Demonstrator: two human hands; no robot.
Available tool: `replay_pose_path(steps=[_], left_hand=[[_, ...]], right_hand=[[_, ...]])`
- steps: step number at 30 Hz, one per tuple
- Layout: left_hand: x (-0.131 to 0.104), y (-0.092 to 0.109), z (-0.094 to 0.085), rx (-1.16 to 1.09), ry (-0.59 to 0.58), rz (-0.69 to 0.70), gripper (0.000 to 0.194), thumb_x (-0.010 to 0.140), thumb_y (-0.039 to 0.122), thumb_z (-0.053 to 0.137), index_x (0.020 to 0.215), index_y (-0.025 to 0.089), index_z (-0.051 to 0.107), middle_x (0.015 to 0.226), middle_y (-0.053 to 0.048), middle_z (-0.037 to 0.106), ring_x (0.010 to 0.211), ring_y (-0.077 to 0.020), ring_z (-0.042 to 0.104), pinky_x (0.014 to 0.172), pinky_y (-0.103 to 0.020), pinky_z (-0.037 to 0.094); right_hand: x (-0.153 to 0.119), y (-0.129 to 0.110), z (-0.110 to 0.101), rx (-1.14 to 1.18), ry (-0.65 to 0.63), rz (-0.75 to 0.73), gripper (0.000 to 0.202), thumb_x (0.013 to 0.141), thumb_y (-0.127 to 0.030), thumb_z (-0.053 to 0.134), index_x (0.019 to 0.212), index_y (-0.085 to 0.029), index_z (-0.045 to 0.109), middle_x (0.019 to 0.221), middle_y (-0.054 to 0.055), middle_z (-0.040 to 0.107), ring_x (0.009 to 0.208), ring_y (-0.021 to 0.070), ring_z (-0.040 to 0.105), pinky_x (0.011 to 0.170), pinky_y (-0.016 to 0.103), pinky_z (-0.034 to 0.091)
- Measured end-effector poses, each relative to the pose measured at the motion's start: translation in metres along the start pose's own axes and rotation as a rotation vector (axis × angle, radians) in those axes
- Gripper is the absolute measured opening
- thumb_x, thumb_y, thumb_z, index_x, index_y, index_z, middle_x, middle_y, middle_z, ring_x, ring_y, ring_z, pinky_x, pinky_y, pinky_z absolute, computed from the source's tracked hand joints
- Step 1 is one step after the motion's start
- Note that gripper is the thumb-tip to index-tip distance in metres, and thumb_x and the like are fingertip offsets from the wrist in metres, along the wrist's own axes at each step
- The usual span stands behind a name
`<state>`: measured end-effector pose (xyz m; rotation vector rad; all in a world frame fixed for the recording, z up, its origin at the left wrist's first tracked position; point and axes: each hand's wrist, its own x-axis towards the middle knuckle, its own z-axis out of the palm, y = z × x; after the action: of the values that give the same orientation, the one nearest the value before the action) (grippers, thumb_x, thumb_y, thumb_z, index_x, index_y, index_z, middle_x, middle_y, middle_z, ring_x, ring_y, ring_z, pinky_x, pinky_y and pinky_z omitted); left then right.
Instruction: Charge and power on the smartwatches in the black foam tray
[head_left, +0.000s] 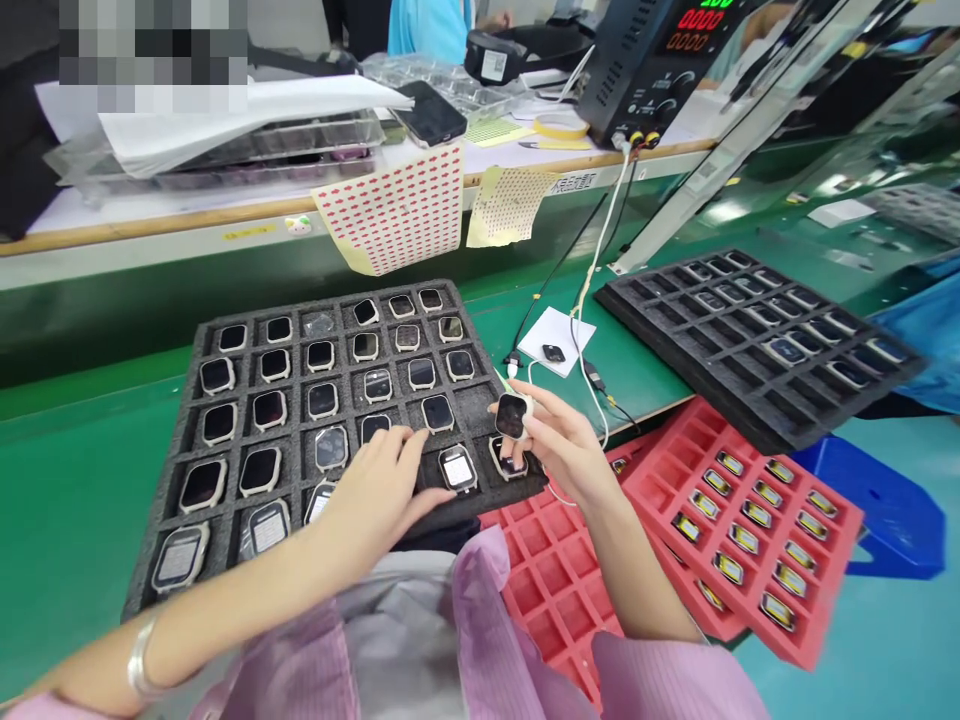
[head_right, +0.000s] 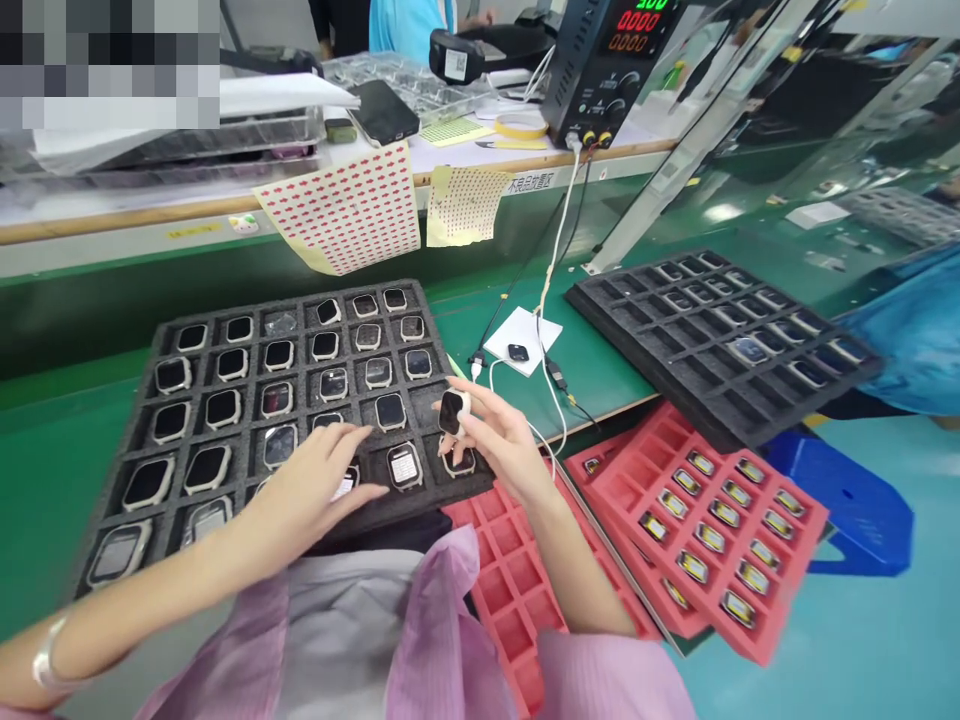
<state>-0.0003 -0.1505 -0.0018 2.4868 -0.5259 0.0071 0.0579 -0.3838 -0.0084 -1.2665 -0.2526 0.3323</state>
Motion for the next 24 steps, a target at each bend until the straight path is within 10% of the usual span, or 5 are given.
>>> replay_pose_path(steps=[9, 15, 24], left_hand=[[0.082, -0.028, 0.006, -0.058, -0.123, -0.218, 0.025, 0.083, 0.033, 0.06, 0.097, 0.013, 0.055, 0.074, -0.009, 0.062, 0.075, -0.0288, 0.062, 0.067, -0.036, 0.044], [0.084, -0.042, 0.005, -0.278, -0.137, -0.283, 0.026, 0.07, 0.029, 0.072, 0.087, 0.018, 0.058, 0.067, 0.002, 0.061, 0.065, -0.0185, 0.059, 0.06, -0.028, 0.042], [0.074, -0.033, 0.011, -0.518, -0.096, -0.032, 0.007, 0.081, 0.022, 0.06, 0.082, 0.019, 0.053, 0.084, -0.003, 0.063, 0.081, -0.0199, 0.061, 0.077, -0.034, 0.047]], right_hand=[[0.046, -0.005, 0.007, 0.016, -0.099, 0.036, 0.034, 0.082, -0.026, 0.065, 0.116, -0.02, 0.06, 0.094, 0.006, 0.067, 0.055, 0.013, 0.061, 0.048, 0.026, 0.051], [0.064, -0.003, 0.016, 0.067, -0.111, 0.043, 0.037, 0.081, -0.027, 0.065, 0.116, -0.02, 0.058, 0.097, 0.007, 0.067, 0.054, 0.0124, 0.059, 0.046, 0.025, 0.049], [0.071, -0.006, 0.024, 0.092, -0.067, 0.047, 0.038, 0.081, -0.028, 0.064, 0.119, -0.02, 0.058, 0.099, 0.007, 0.067, 0.053, 0.0117, 0.057, 0.046, 0.025, 0.049]])
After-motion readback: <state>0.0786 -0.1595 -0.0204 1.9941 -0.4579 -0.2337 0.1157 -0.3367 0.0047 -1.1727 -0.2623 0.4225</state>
